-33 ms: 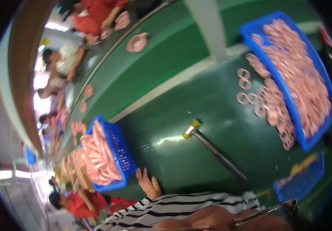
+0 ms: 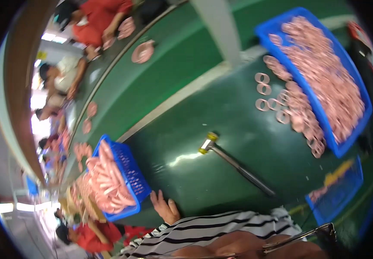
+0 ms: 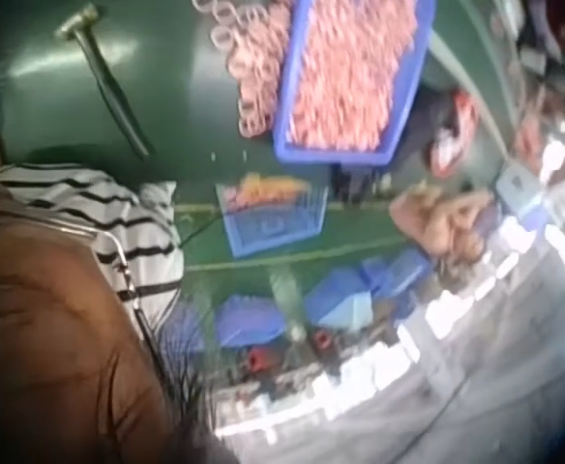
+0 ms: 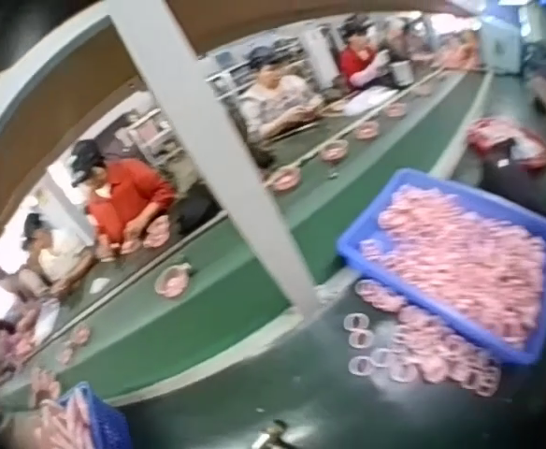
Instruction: The person assembles fan grilles by attaching plastic clips to their centers by hand and tapping them with a mallet, then transfers grilles between baskets before continuing assembly.
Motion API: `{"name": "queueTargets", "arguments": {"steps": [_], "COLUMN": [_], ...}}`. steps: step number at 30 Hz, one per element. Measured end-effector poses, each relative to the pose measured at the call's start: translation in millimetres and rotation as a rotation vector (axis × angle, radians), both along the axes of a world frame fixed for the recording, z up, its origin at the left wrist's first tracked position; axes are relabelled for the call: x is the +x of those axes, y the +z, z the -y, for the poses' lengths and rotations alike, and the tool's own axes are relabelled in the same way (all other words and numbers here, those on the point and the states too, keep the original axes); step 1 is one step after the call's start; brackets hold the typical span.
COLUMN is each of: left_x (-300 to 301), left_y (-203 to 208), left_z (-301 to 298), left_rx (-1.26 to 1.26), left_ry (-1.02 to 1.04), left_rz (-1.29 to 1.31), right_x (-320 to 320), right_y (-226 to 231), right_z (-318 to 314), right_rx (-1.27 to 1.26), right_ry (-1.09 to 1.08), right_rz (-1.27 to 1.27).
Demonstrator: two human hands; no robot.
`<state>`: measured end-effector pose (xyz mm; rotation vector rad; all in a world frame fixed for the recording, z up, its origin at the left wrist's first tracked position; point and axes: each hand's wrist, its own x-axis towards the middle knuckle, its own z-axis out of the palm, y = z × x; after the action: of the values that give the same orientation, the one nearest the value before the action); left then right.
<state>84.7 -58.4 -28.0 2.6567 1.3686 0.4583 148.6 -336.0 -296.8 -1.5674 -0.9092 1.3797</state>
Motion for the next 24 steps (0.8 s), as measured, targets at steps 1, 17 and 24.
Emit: {"name": "queueTargets", "arguments": {"steps": [1,17,24], "left_x": [2,-6,-9], "left_y": [2,1,7], "left_z": [1,2,19], "left_rx": [0.018,-0.083,-0.039], "left_ry": [0.001,-0.135,-0.041], "left_rz": [0.009,0.265,0.706], "right_x": [-4,120,166], "right_y": [5,-23,166], "right_z": [5,2,0], "right_rx": [-0.024,0.091,-0.102], "right_ry": [-0.047,0.07,0.41], "right_rz": [0.027,0.536,0.811]}}
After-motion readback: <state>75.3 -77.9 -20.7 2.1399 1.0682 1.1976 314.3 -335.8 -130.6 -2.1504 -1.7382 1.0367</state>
